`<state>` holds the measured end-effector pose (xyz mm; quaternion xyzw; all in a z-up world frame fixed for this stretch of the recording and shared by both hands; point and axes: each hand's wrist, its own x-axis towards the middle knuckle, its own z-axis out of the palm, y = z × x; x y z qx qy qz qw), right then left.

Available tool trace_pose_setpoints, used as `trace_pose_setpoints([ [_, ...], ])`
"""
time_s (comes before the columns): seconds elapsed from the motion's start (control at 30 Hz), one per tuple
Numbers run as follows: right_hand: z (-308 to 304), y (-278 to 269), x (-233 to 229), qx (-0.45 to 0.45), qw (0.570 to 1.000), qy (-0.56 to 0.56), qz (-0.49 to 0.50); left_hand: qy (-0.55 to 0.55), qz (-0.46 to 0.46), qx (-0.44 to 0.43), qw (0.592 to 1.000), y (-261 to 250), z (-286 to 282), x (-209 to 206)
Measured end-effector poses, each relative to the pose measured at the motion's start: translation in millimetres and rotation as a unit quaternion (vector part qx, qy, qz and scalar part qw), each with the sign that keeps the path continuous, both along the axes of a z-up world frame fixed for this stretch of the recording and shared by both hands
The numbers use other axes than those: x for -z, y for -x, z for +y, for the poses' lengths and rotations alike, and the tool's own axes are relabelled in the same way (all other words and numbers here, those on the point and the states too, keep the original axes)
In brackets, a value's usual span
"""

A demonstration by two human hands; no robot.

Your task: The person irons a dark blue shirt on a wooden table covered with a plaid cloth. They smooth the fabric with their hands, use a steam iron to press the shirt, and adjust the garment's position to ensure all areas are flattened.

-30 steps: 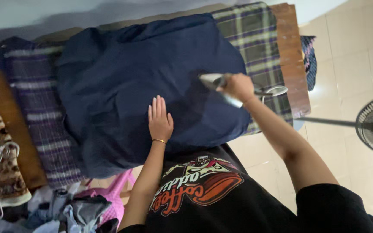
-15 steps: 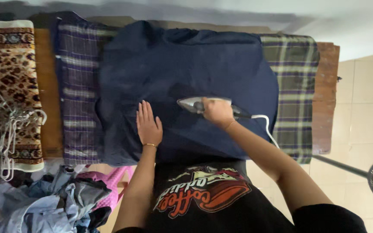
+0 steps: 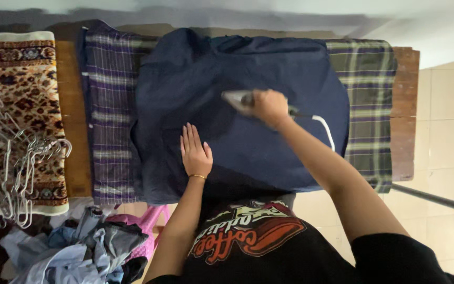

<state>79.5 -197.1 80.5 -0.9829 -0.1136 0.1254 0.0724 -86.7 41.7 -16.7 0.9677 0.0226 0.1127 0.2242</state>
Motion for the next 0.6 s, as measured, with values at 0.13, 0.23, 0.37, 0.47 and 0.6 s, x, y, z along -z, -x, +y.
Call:
trace_pose_setpoints([
  [0.13, -7, 78, -1, -0.067, 0.996, -0.023, 0.055, 0.045, 0.021, -0.028, 0.998, -6, 4, 10],
  [0.23, -21, 103, 5, -0.110, 0.994, -0.020, 0.017, 0.030, 0.024, -0.007, 0.999, -17, 7, 10],
  [0.37, -36, 74, 18, -0.120, 0.988, -0.036, -0.093, -0.046, 0.010, 0.074, 0.996, -37, 10, -10],
  [0.47, -49, 31, 17, -0.085, 0.989, -0.071, -0.098, -0.039, 0.027, 0.069, 0.996, -41, 8, -17],
  [0.6, -55, -23, 9, -0.059, 0.994, -0.031, -0.091, -0.043, 0.043, 0.074, 0.995, -45, 8, -16],
])
